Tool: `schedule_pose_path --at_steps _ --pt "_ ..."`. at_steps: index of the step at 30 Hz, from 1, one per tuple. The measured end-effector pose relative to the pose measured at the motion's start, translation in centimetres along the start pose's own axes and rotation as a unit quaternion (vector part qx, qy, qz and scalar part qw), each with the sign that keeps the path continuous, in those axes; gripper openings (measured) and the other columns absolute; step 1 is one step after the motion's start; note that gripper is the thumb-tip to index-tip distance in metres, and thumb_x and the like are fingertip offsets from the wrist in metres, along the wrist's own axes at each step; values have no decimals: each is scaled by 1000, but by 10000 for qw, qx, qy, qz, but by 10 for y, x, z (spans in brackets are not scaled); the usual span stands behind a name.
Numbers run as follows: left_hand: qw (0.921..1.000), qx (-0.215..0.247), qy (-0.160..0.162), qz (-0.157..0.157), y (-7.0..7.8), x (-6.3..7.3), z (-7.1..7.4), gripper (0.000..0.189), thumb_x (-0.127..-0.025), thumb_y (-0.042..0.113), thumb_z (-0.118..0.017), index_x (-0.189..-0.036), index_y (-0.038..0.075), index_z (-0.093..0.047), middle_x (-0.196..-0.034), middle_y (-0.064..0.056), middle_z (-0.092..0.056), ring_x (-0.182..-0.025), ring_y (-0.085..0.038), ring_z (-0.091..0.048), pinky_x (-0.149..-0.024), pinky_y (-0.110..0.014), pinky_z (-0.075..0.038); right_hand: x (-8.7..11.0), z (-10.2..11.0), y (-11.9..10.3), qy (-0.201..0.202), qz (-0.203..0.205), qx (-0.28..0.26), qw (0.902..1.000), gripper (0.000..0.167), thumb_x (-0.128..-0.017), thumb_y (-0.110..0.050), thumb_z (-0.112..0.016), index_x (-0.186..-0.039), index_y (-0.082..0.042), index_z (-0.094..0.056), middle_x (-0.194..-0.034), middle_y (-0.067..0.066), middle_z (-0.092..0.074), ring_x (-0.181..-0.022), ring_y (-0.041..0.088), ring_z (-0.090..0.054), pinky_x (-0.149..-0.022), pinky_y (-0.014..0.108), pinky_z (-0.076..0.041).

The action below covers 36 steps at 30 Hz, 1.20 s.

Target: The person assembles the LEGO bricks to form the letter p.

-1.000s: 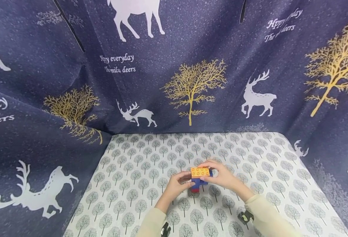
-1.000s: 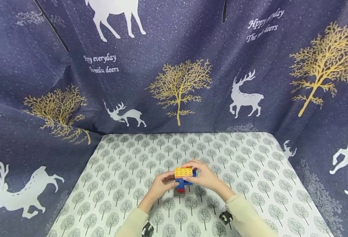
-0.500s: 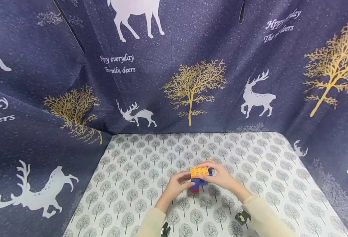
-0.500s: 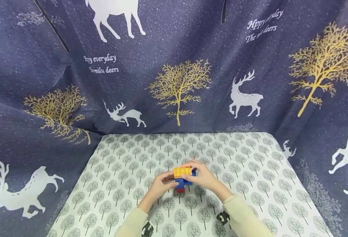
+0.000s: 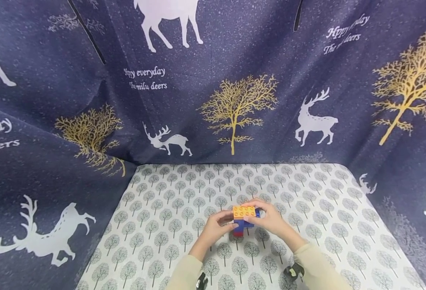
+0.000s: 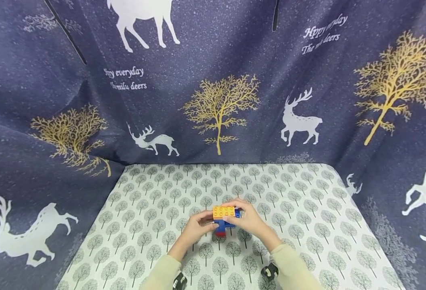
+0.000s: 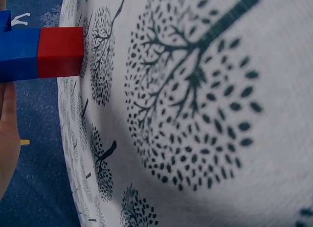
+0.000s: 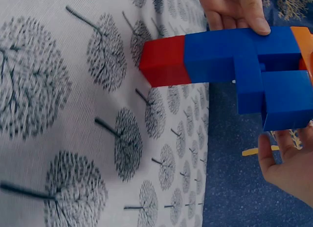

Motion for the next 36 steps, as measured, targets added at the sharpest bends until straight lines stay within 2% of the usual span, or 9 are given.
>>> schedule_pose_path --at_steps 7,12,19,22,28,32,36 --pt "9999 -36 20 -101 -1 0 0 42 -83 24 -75 -123 12 -63 -118 -3 -66 -111 -18 -62 -96 -23 -50 1 -1 3 80 -233 -212 9995 36 -81 -11 -76 -116 -6 -66 -113 8 -64 -100 21 -56 -88 45 -44" --pt "10000 -24 34 -43 1 1 0 43 -83 24 -75 -123 14 -63 -119 -2 -66 -111 -18 -61 -97 -25 -50 2 -1 4 72 -391 -304 9987 37 -81 -12 -76 -117 -8 -66 -116 7 -63 -103 23 -55 -90 42 -43" --pt "9999 35 -2 -149 4 1 -1 40 -85 19 -73 -123 10 -63 -120 -7 -65 -113 -23 -60 -100 -31 -49 1 0 4 88 -541 -319 9980 36 -81 -13 -76 -115 -7 -67 -117 9 -62 -104 24 -55 -90 42 -44" --pt "9998 -17 -32 -170 4 0 -1 40 -86 19 -73 -123 10 -62 -121 -7 -65 -114 -23 -60 -101 -31 -48 1 0 11 79 -588 -414 9974 36 -81 -11 -75 -116 -7 -66 -119 11 -61 -105 25 -55 -90 41 -45" --pt "9999 8 -81 -139 3 -2 -1 42 -84 21 -74 -123 9 -62 -121 -7 -64 -114 -21 -60 -100 -27 -48 1 -2 40 62 -512 -456 9976 38 -83 -15 -75 -120 -11 -64 -121 5 -61 -106 21 -56 -94 39 -46" --pt "9999 99 -75 -98 2 -1 -1 43 -84 20 -74 -123 7 -61 -121 -10 -64 -115 -24 -60 -101 -30 -48 5 2 45 25 -318 -496 9983 39 -87 -16 -72 -123 -8 -61 -122 5 -62 -109 17 -57 -98 33 -46" --pt "9998 184 -28 66 1 0 -2 45 -83 20 -75 -124 9 -60 -123 -10 -63 -115 -24 -59 -101 -30 -48 13 9 48 54 -226 -605 9979 39 -89 -14 -69 -126 -7 -58 -125 10 -60 -109 19 -57 -98 35 -48"
Point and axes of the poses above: each hand's wrist, its own x-axis away from the middle knuckle, its own z-axis out of the back of the hand, y = z × x, the point moved 3 cm from there along -x, towards the middle knuckle
